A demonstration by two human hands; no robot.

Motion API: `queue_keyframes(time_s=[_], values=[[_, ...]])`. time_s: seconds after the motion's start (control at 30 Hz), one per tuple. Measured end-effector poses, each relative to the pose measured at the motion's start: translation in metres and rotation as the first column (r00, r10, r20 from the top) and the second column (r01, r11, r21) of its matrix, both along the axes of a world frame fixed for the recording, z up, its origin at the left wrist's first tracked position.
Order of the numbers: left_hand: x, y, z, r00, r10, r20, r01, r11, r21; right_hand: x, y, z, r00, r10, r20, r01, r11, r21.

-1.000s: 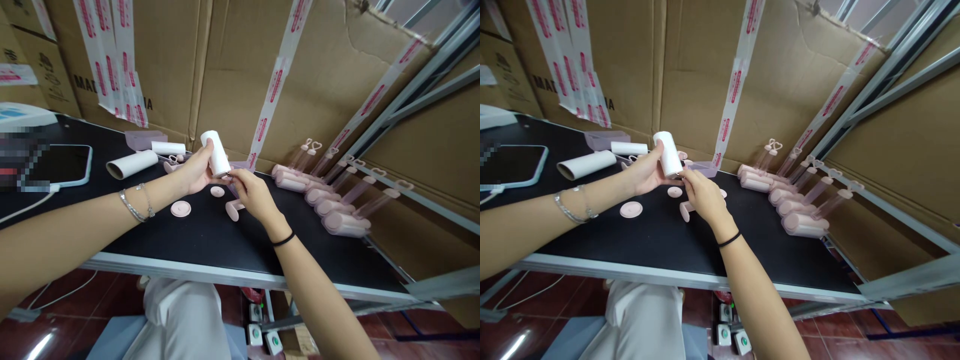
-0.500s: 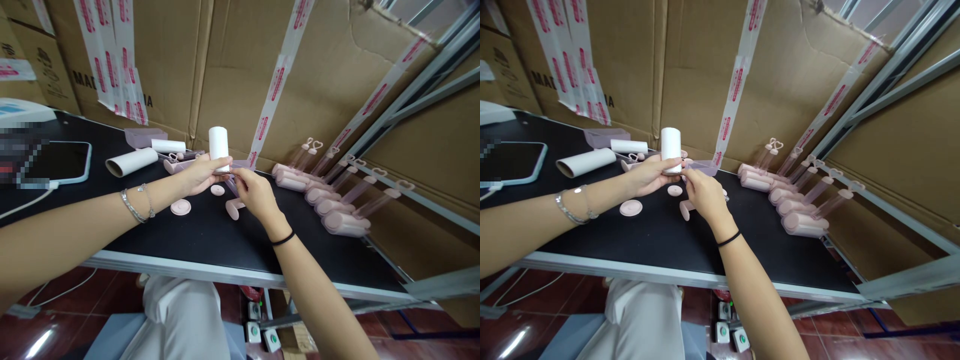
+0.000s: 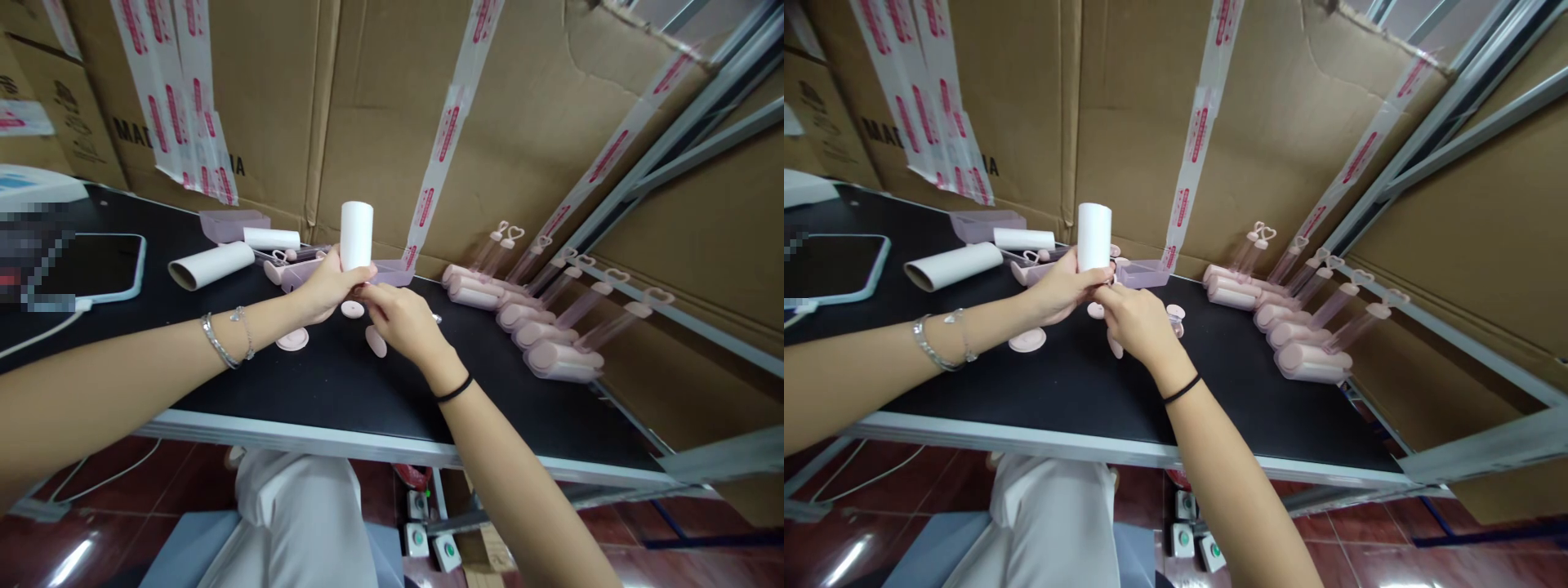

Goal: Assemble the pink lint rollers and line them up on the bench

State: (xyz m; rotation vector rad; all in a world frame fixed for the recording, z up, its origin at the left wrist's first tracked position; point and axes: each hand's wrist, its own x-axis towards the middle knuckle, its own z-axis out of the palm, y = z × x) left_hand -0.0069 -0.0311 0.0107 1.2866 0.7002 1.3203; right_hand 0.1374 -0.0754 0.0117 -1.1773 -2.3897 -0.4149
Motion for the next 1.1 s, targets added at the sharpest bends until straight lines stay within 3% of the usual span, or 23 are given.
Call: queue_keyframes(time_s=[0.17,0.37,0.5,0.7,0.97,1.1], values=[[-0.009,0.008,0.005,0.997,0.053,-0.052,-0.054,0.998,-0.014,0.005,-0.001,0.004,0.991,-0.021,-0.131,0.022,1.000,0.006],[-0.011,0.012,0.000,0.991,-0.105,-0.083,0.106,0.994,0.014,0.021,0.010,0.005,0.894,-0.123,-0.431,0.121,0.992,-0.033],[-0.004,0.008,-0.004,0.980,-0.195,-0.027,0.194,0.981,-0.024,0.020,0.004,0.010,0.943,-0.165,-0.290,0.141,0.985,-0.104],[0.000,0.000,0.000,0.977,-0.201,0.074,0.206,0.976,-0.067,0.011,-0.002,0.012,0.987,-0.159,-0.023,0.155,0.979,-0.133],[-0.004,-0.004,-0.001,0.946,-0.319,0.057,0.320,0.947,-0.020,0.010,-0.001,0.008,0.978,-0.195,0.071,0.199,0.978,-0.066],[-0.004,-0.005,-0.001,0.951,-0.309,0.030,0.310,0.950,-0.030,0.010,-0.002,0.008,0.972,-0.207,0.113,0.215,0.975,-0.062]])
